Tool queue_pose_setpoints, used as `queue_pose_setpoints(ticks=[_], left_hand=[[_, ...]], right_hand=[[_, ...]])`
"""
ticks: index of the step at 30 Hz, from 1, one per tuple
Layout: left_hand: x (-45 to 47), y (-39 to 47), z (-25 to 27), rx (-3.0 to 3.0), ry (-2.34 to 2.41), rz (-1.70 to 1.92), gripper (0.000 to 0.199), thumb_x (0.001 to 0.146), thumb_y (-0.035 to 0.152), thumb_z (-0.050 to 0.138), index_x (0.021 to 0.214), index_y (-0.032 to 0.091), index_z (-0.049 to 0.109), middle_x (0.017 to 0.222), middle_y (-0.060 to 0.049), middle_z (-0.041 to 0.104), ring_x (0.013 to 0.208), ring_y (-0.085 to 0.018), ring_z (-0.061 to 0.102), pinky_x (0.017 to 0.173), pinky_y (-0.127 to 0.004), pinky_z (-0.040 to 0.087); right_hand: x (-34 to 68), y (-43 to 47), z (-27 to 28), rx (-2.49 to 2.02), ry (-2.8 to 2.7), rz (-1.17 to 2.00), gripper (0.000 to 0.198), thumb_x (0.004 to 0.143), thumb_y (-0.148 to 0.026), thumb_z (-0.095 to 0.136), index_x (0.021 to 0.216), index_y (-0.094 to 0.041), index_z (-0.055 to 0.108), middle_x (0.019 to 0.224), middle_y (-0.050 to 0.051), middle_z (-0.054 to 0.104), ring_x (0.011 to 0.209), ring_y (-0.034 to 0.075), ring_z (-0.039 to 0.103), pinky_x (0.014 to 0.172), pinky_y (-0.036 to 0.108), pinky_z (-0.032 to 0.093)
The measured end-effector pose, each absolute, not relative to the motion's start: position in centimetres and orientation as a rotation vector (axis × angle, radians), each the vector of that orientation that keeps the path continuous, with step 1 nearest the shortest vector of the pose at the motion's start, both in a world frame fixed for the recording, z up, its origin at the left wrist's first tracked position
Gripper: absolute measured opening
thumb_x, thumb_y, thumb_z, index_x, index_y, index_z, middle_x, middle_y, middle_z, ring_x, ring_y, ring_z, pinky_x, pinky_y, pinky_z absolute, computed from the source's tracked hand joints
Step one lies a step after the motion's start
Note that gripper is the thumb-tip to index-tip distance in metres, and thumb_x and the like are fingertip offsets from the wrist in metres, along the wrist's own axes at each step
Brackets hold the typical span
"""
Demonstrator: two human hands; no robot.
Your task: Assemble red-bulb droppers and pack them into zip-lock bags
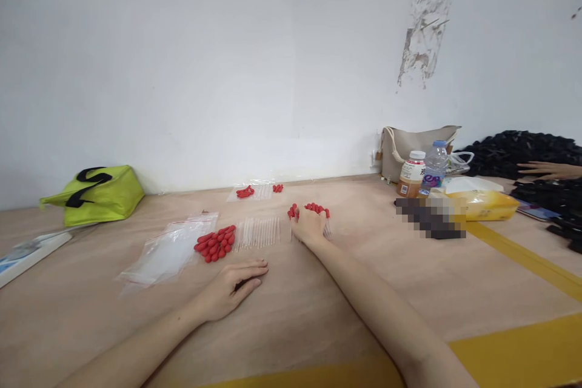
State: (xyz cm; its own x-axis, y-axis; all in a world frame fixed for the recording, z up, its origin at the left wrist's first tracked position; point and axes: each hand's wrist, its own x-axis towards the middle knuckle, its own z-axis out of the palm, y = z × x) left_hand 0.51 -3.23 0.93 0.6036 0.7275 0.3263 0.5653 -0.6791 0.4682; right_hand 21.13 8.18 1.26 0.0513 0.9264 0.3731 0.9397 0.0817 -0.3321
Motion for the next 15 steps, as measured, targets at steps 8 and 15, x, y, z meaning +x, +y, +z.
queue_pose_setpoints(ticks=[8, 15], left_hand=[[0.5, -3.2, 0.9, 2.538, 1.065, 0.71, 0.03, 0.086, 0.026, 0.042, 0.113, 0.024, 0.056, 0.115, -0.003, 0.058, 0.11, -0.019, 0.05, 0.093, -0.038, 0.04], [0.4, -3.5, 0.9, 2.552, 1.06, 0.673, 0.03, 0.087, 0.025, 0.041, 0.114, 0.023, 0.055, 0.115, -0.004, 0.058, 0.111, -0.017, 0.049, 0.095, -0.035, 0.038]], right_hand=[[20.4, 7.0, 1.8, -1.73, -1.93, -0.052, 0.022, 0.08, -0.032, 0.042, 0.081, -0.021, 0.061, 0.081, 0.005, 0.066, 0.079, 0.019, 0.056, 0.078, 0.036, 0.023], [17.1, 7.3, 2.4, -1.887, -2.074, 0.003, 0.022, 0.075, -0.025, 0.045, 0.089, -0.015, 0.059, 0.085, 0.013, 0.065, 0.083, 0.023, 0.058, 0.077, 0.037, 0.024]])
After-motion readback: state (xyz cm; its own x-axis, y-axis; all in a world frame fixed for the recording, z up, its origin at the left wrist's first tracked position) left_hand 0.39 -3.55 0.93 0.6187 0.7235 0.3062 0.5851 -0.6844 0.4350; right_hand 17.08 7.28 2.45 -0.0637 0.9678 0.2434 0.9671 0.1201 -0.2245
